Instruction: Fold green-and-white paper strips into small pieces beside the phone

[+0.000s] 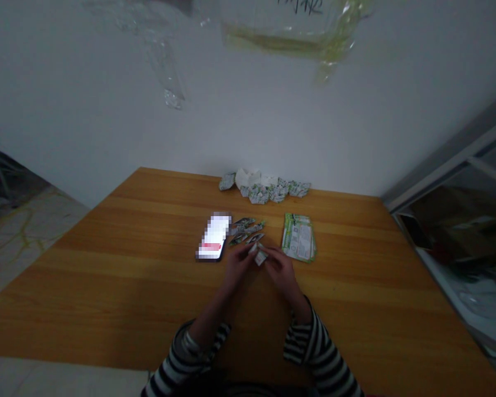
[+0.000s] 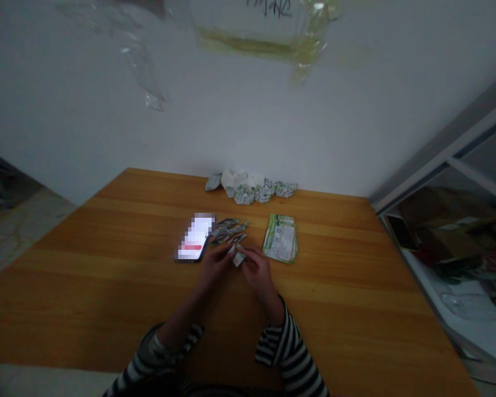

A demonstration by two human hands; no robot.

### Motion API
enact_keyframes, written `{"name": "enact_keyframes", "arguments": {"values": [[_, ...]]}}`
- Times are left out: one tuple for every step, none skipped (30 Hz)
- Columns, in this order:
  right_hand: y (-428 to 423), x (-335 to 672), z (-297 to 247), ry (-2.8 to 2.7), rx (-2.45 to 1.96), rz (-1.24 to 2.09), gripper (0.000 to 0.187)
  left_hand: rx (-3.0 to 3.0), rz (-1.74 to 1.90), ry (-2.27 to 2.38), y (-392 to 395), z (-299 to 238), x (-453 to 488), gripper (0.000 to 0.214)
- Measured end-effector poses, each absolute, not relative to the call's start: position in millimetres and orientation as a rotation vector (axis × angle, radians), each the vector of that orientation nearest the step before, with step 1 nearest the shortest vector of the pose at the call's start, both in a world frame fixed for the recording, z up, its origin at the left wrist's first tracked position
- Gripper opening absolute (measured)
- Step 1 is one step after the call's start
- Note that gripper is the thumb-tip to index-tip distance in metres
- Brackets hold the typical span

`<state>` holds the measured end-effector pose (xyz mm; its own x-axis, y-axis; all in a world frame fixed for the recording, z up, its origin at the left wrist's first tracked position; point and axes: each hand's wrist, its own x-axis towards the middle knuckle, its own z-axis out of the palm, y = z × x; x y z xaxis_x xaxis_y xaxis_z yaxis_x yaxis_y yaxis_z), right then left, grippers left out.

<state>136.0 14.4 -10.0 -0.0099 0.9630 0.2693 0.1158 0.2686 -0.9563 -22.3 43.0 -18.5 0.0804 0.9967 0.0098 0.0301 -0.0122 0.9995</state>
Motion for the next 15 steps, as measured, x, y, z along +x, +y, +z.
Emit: {"name": "enact_keyframes", "arguments": {"values": [[14,135,-11,-1.377,-1.083,1.0,0.033,1.291,1.154,1.19,43,-20,-23,0.035],[14,134,-12,-1.323,-1.091,1.038,0.03,1.322,1.164,1.215,43,-21,-23,0.034],[15,132,-14,-1.254,-1.11,1.06,0.026,1.372,1.165,1.241,43,-22,-23,0.033],[15,132,-16,-1.182,-1.132,1.075,0.024,1.443,1.157,1.264,42,-23,-23,0.032],[16,131,-19,-1.115,-1.153,1.087,0.024,1.529,1.136,1.281,41,-23,-21,0.032],[18,131,-21,-1.064,-1.169,1.096,0.025,1.624,1.105,1.289,40,-23,-20,0.032],[19,131,-24,-1.029,-1.182,1.102,0.028,1.719,1.066,1.286,39,-22,-19,0.033],[20,132,-25,-1.008,-1.194,1.1,0.031,1.804,1.023,1.276,37,-22,-17,0.035],[20,132,-27,-1.002,-1.207,1.087,0.033,1.874,0.983,1.269,36,-21,-16,0.037],[21,132,-28,-1.014,-1.22,1.071,0.034,1.93,0.95,1.269,35,-20,-15,0.039],[20,132,-28,-1.044,-1.229,1.061,0.034,1.971,0.924,1.28,34,-18,-14,0.041],[20,130,-28,-1.082,-1.23,1.059,0.034,1.995,0.907,1.302,33,-17,-14,0.042],[19,129,-28,-1.121,-1.227,1.063,0.034,2.007,0.894,1.329,32,-16,-13,0.041],[18,127,-28,-1.151,-1.223,1.068,0.034,2.009,0.888,1.357,31,-15,-13,0.04],[17,124,-27,-1.166,-1.223,1.068,0.033,2.005,0.886,1.378,30,-15,-14,0.038]]}}
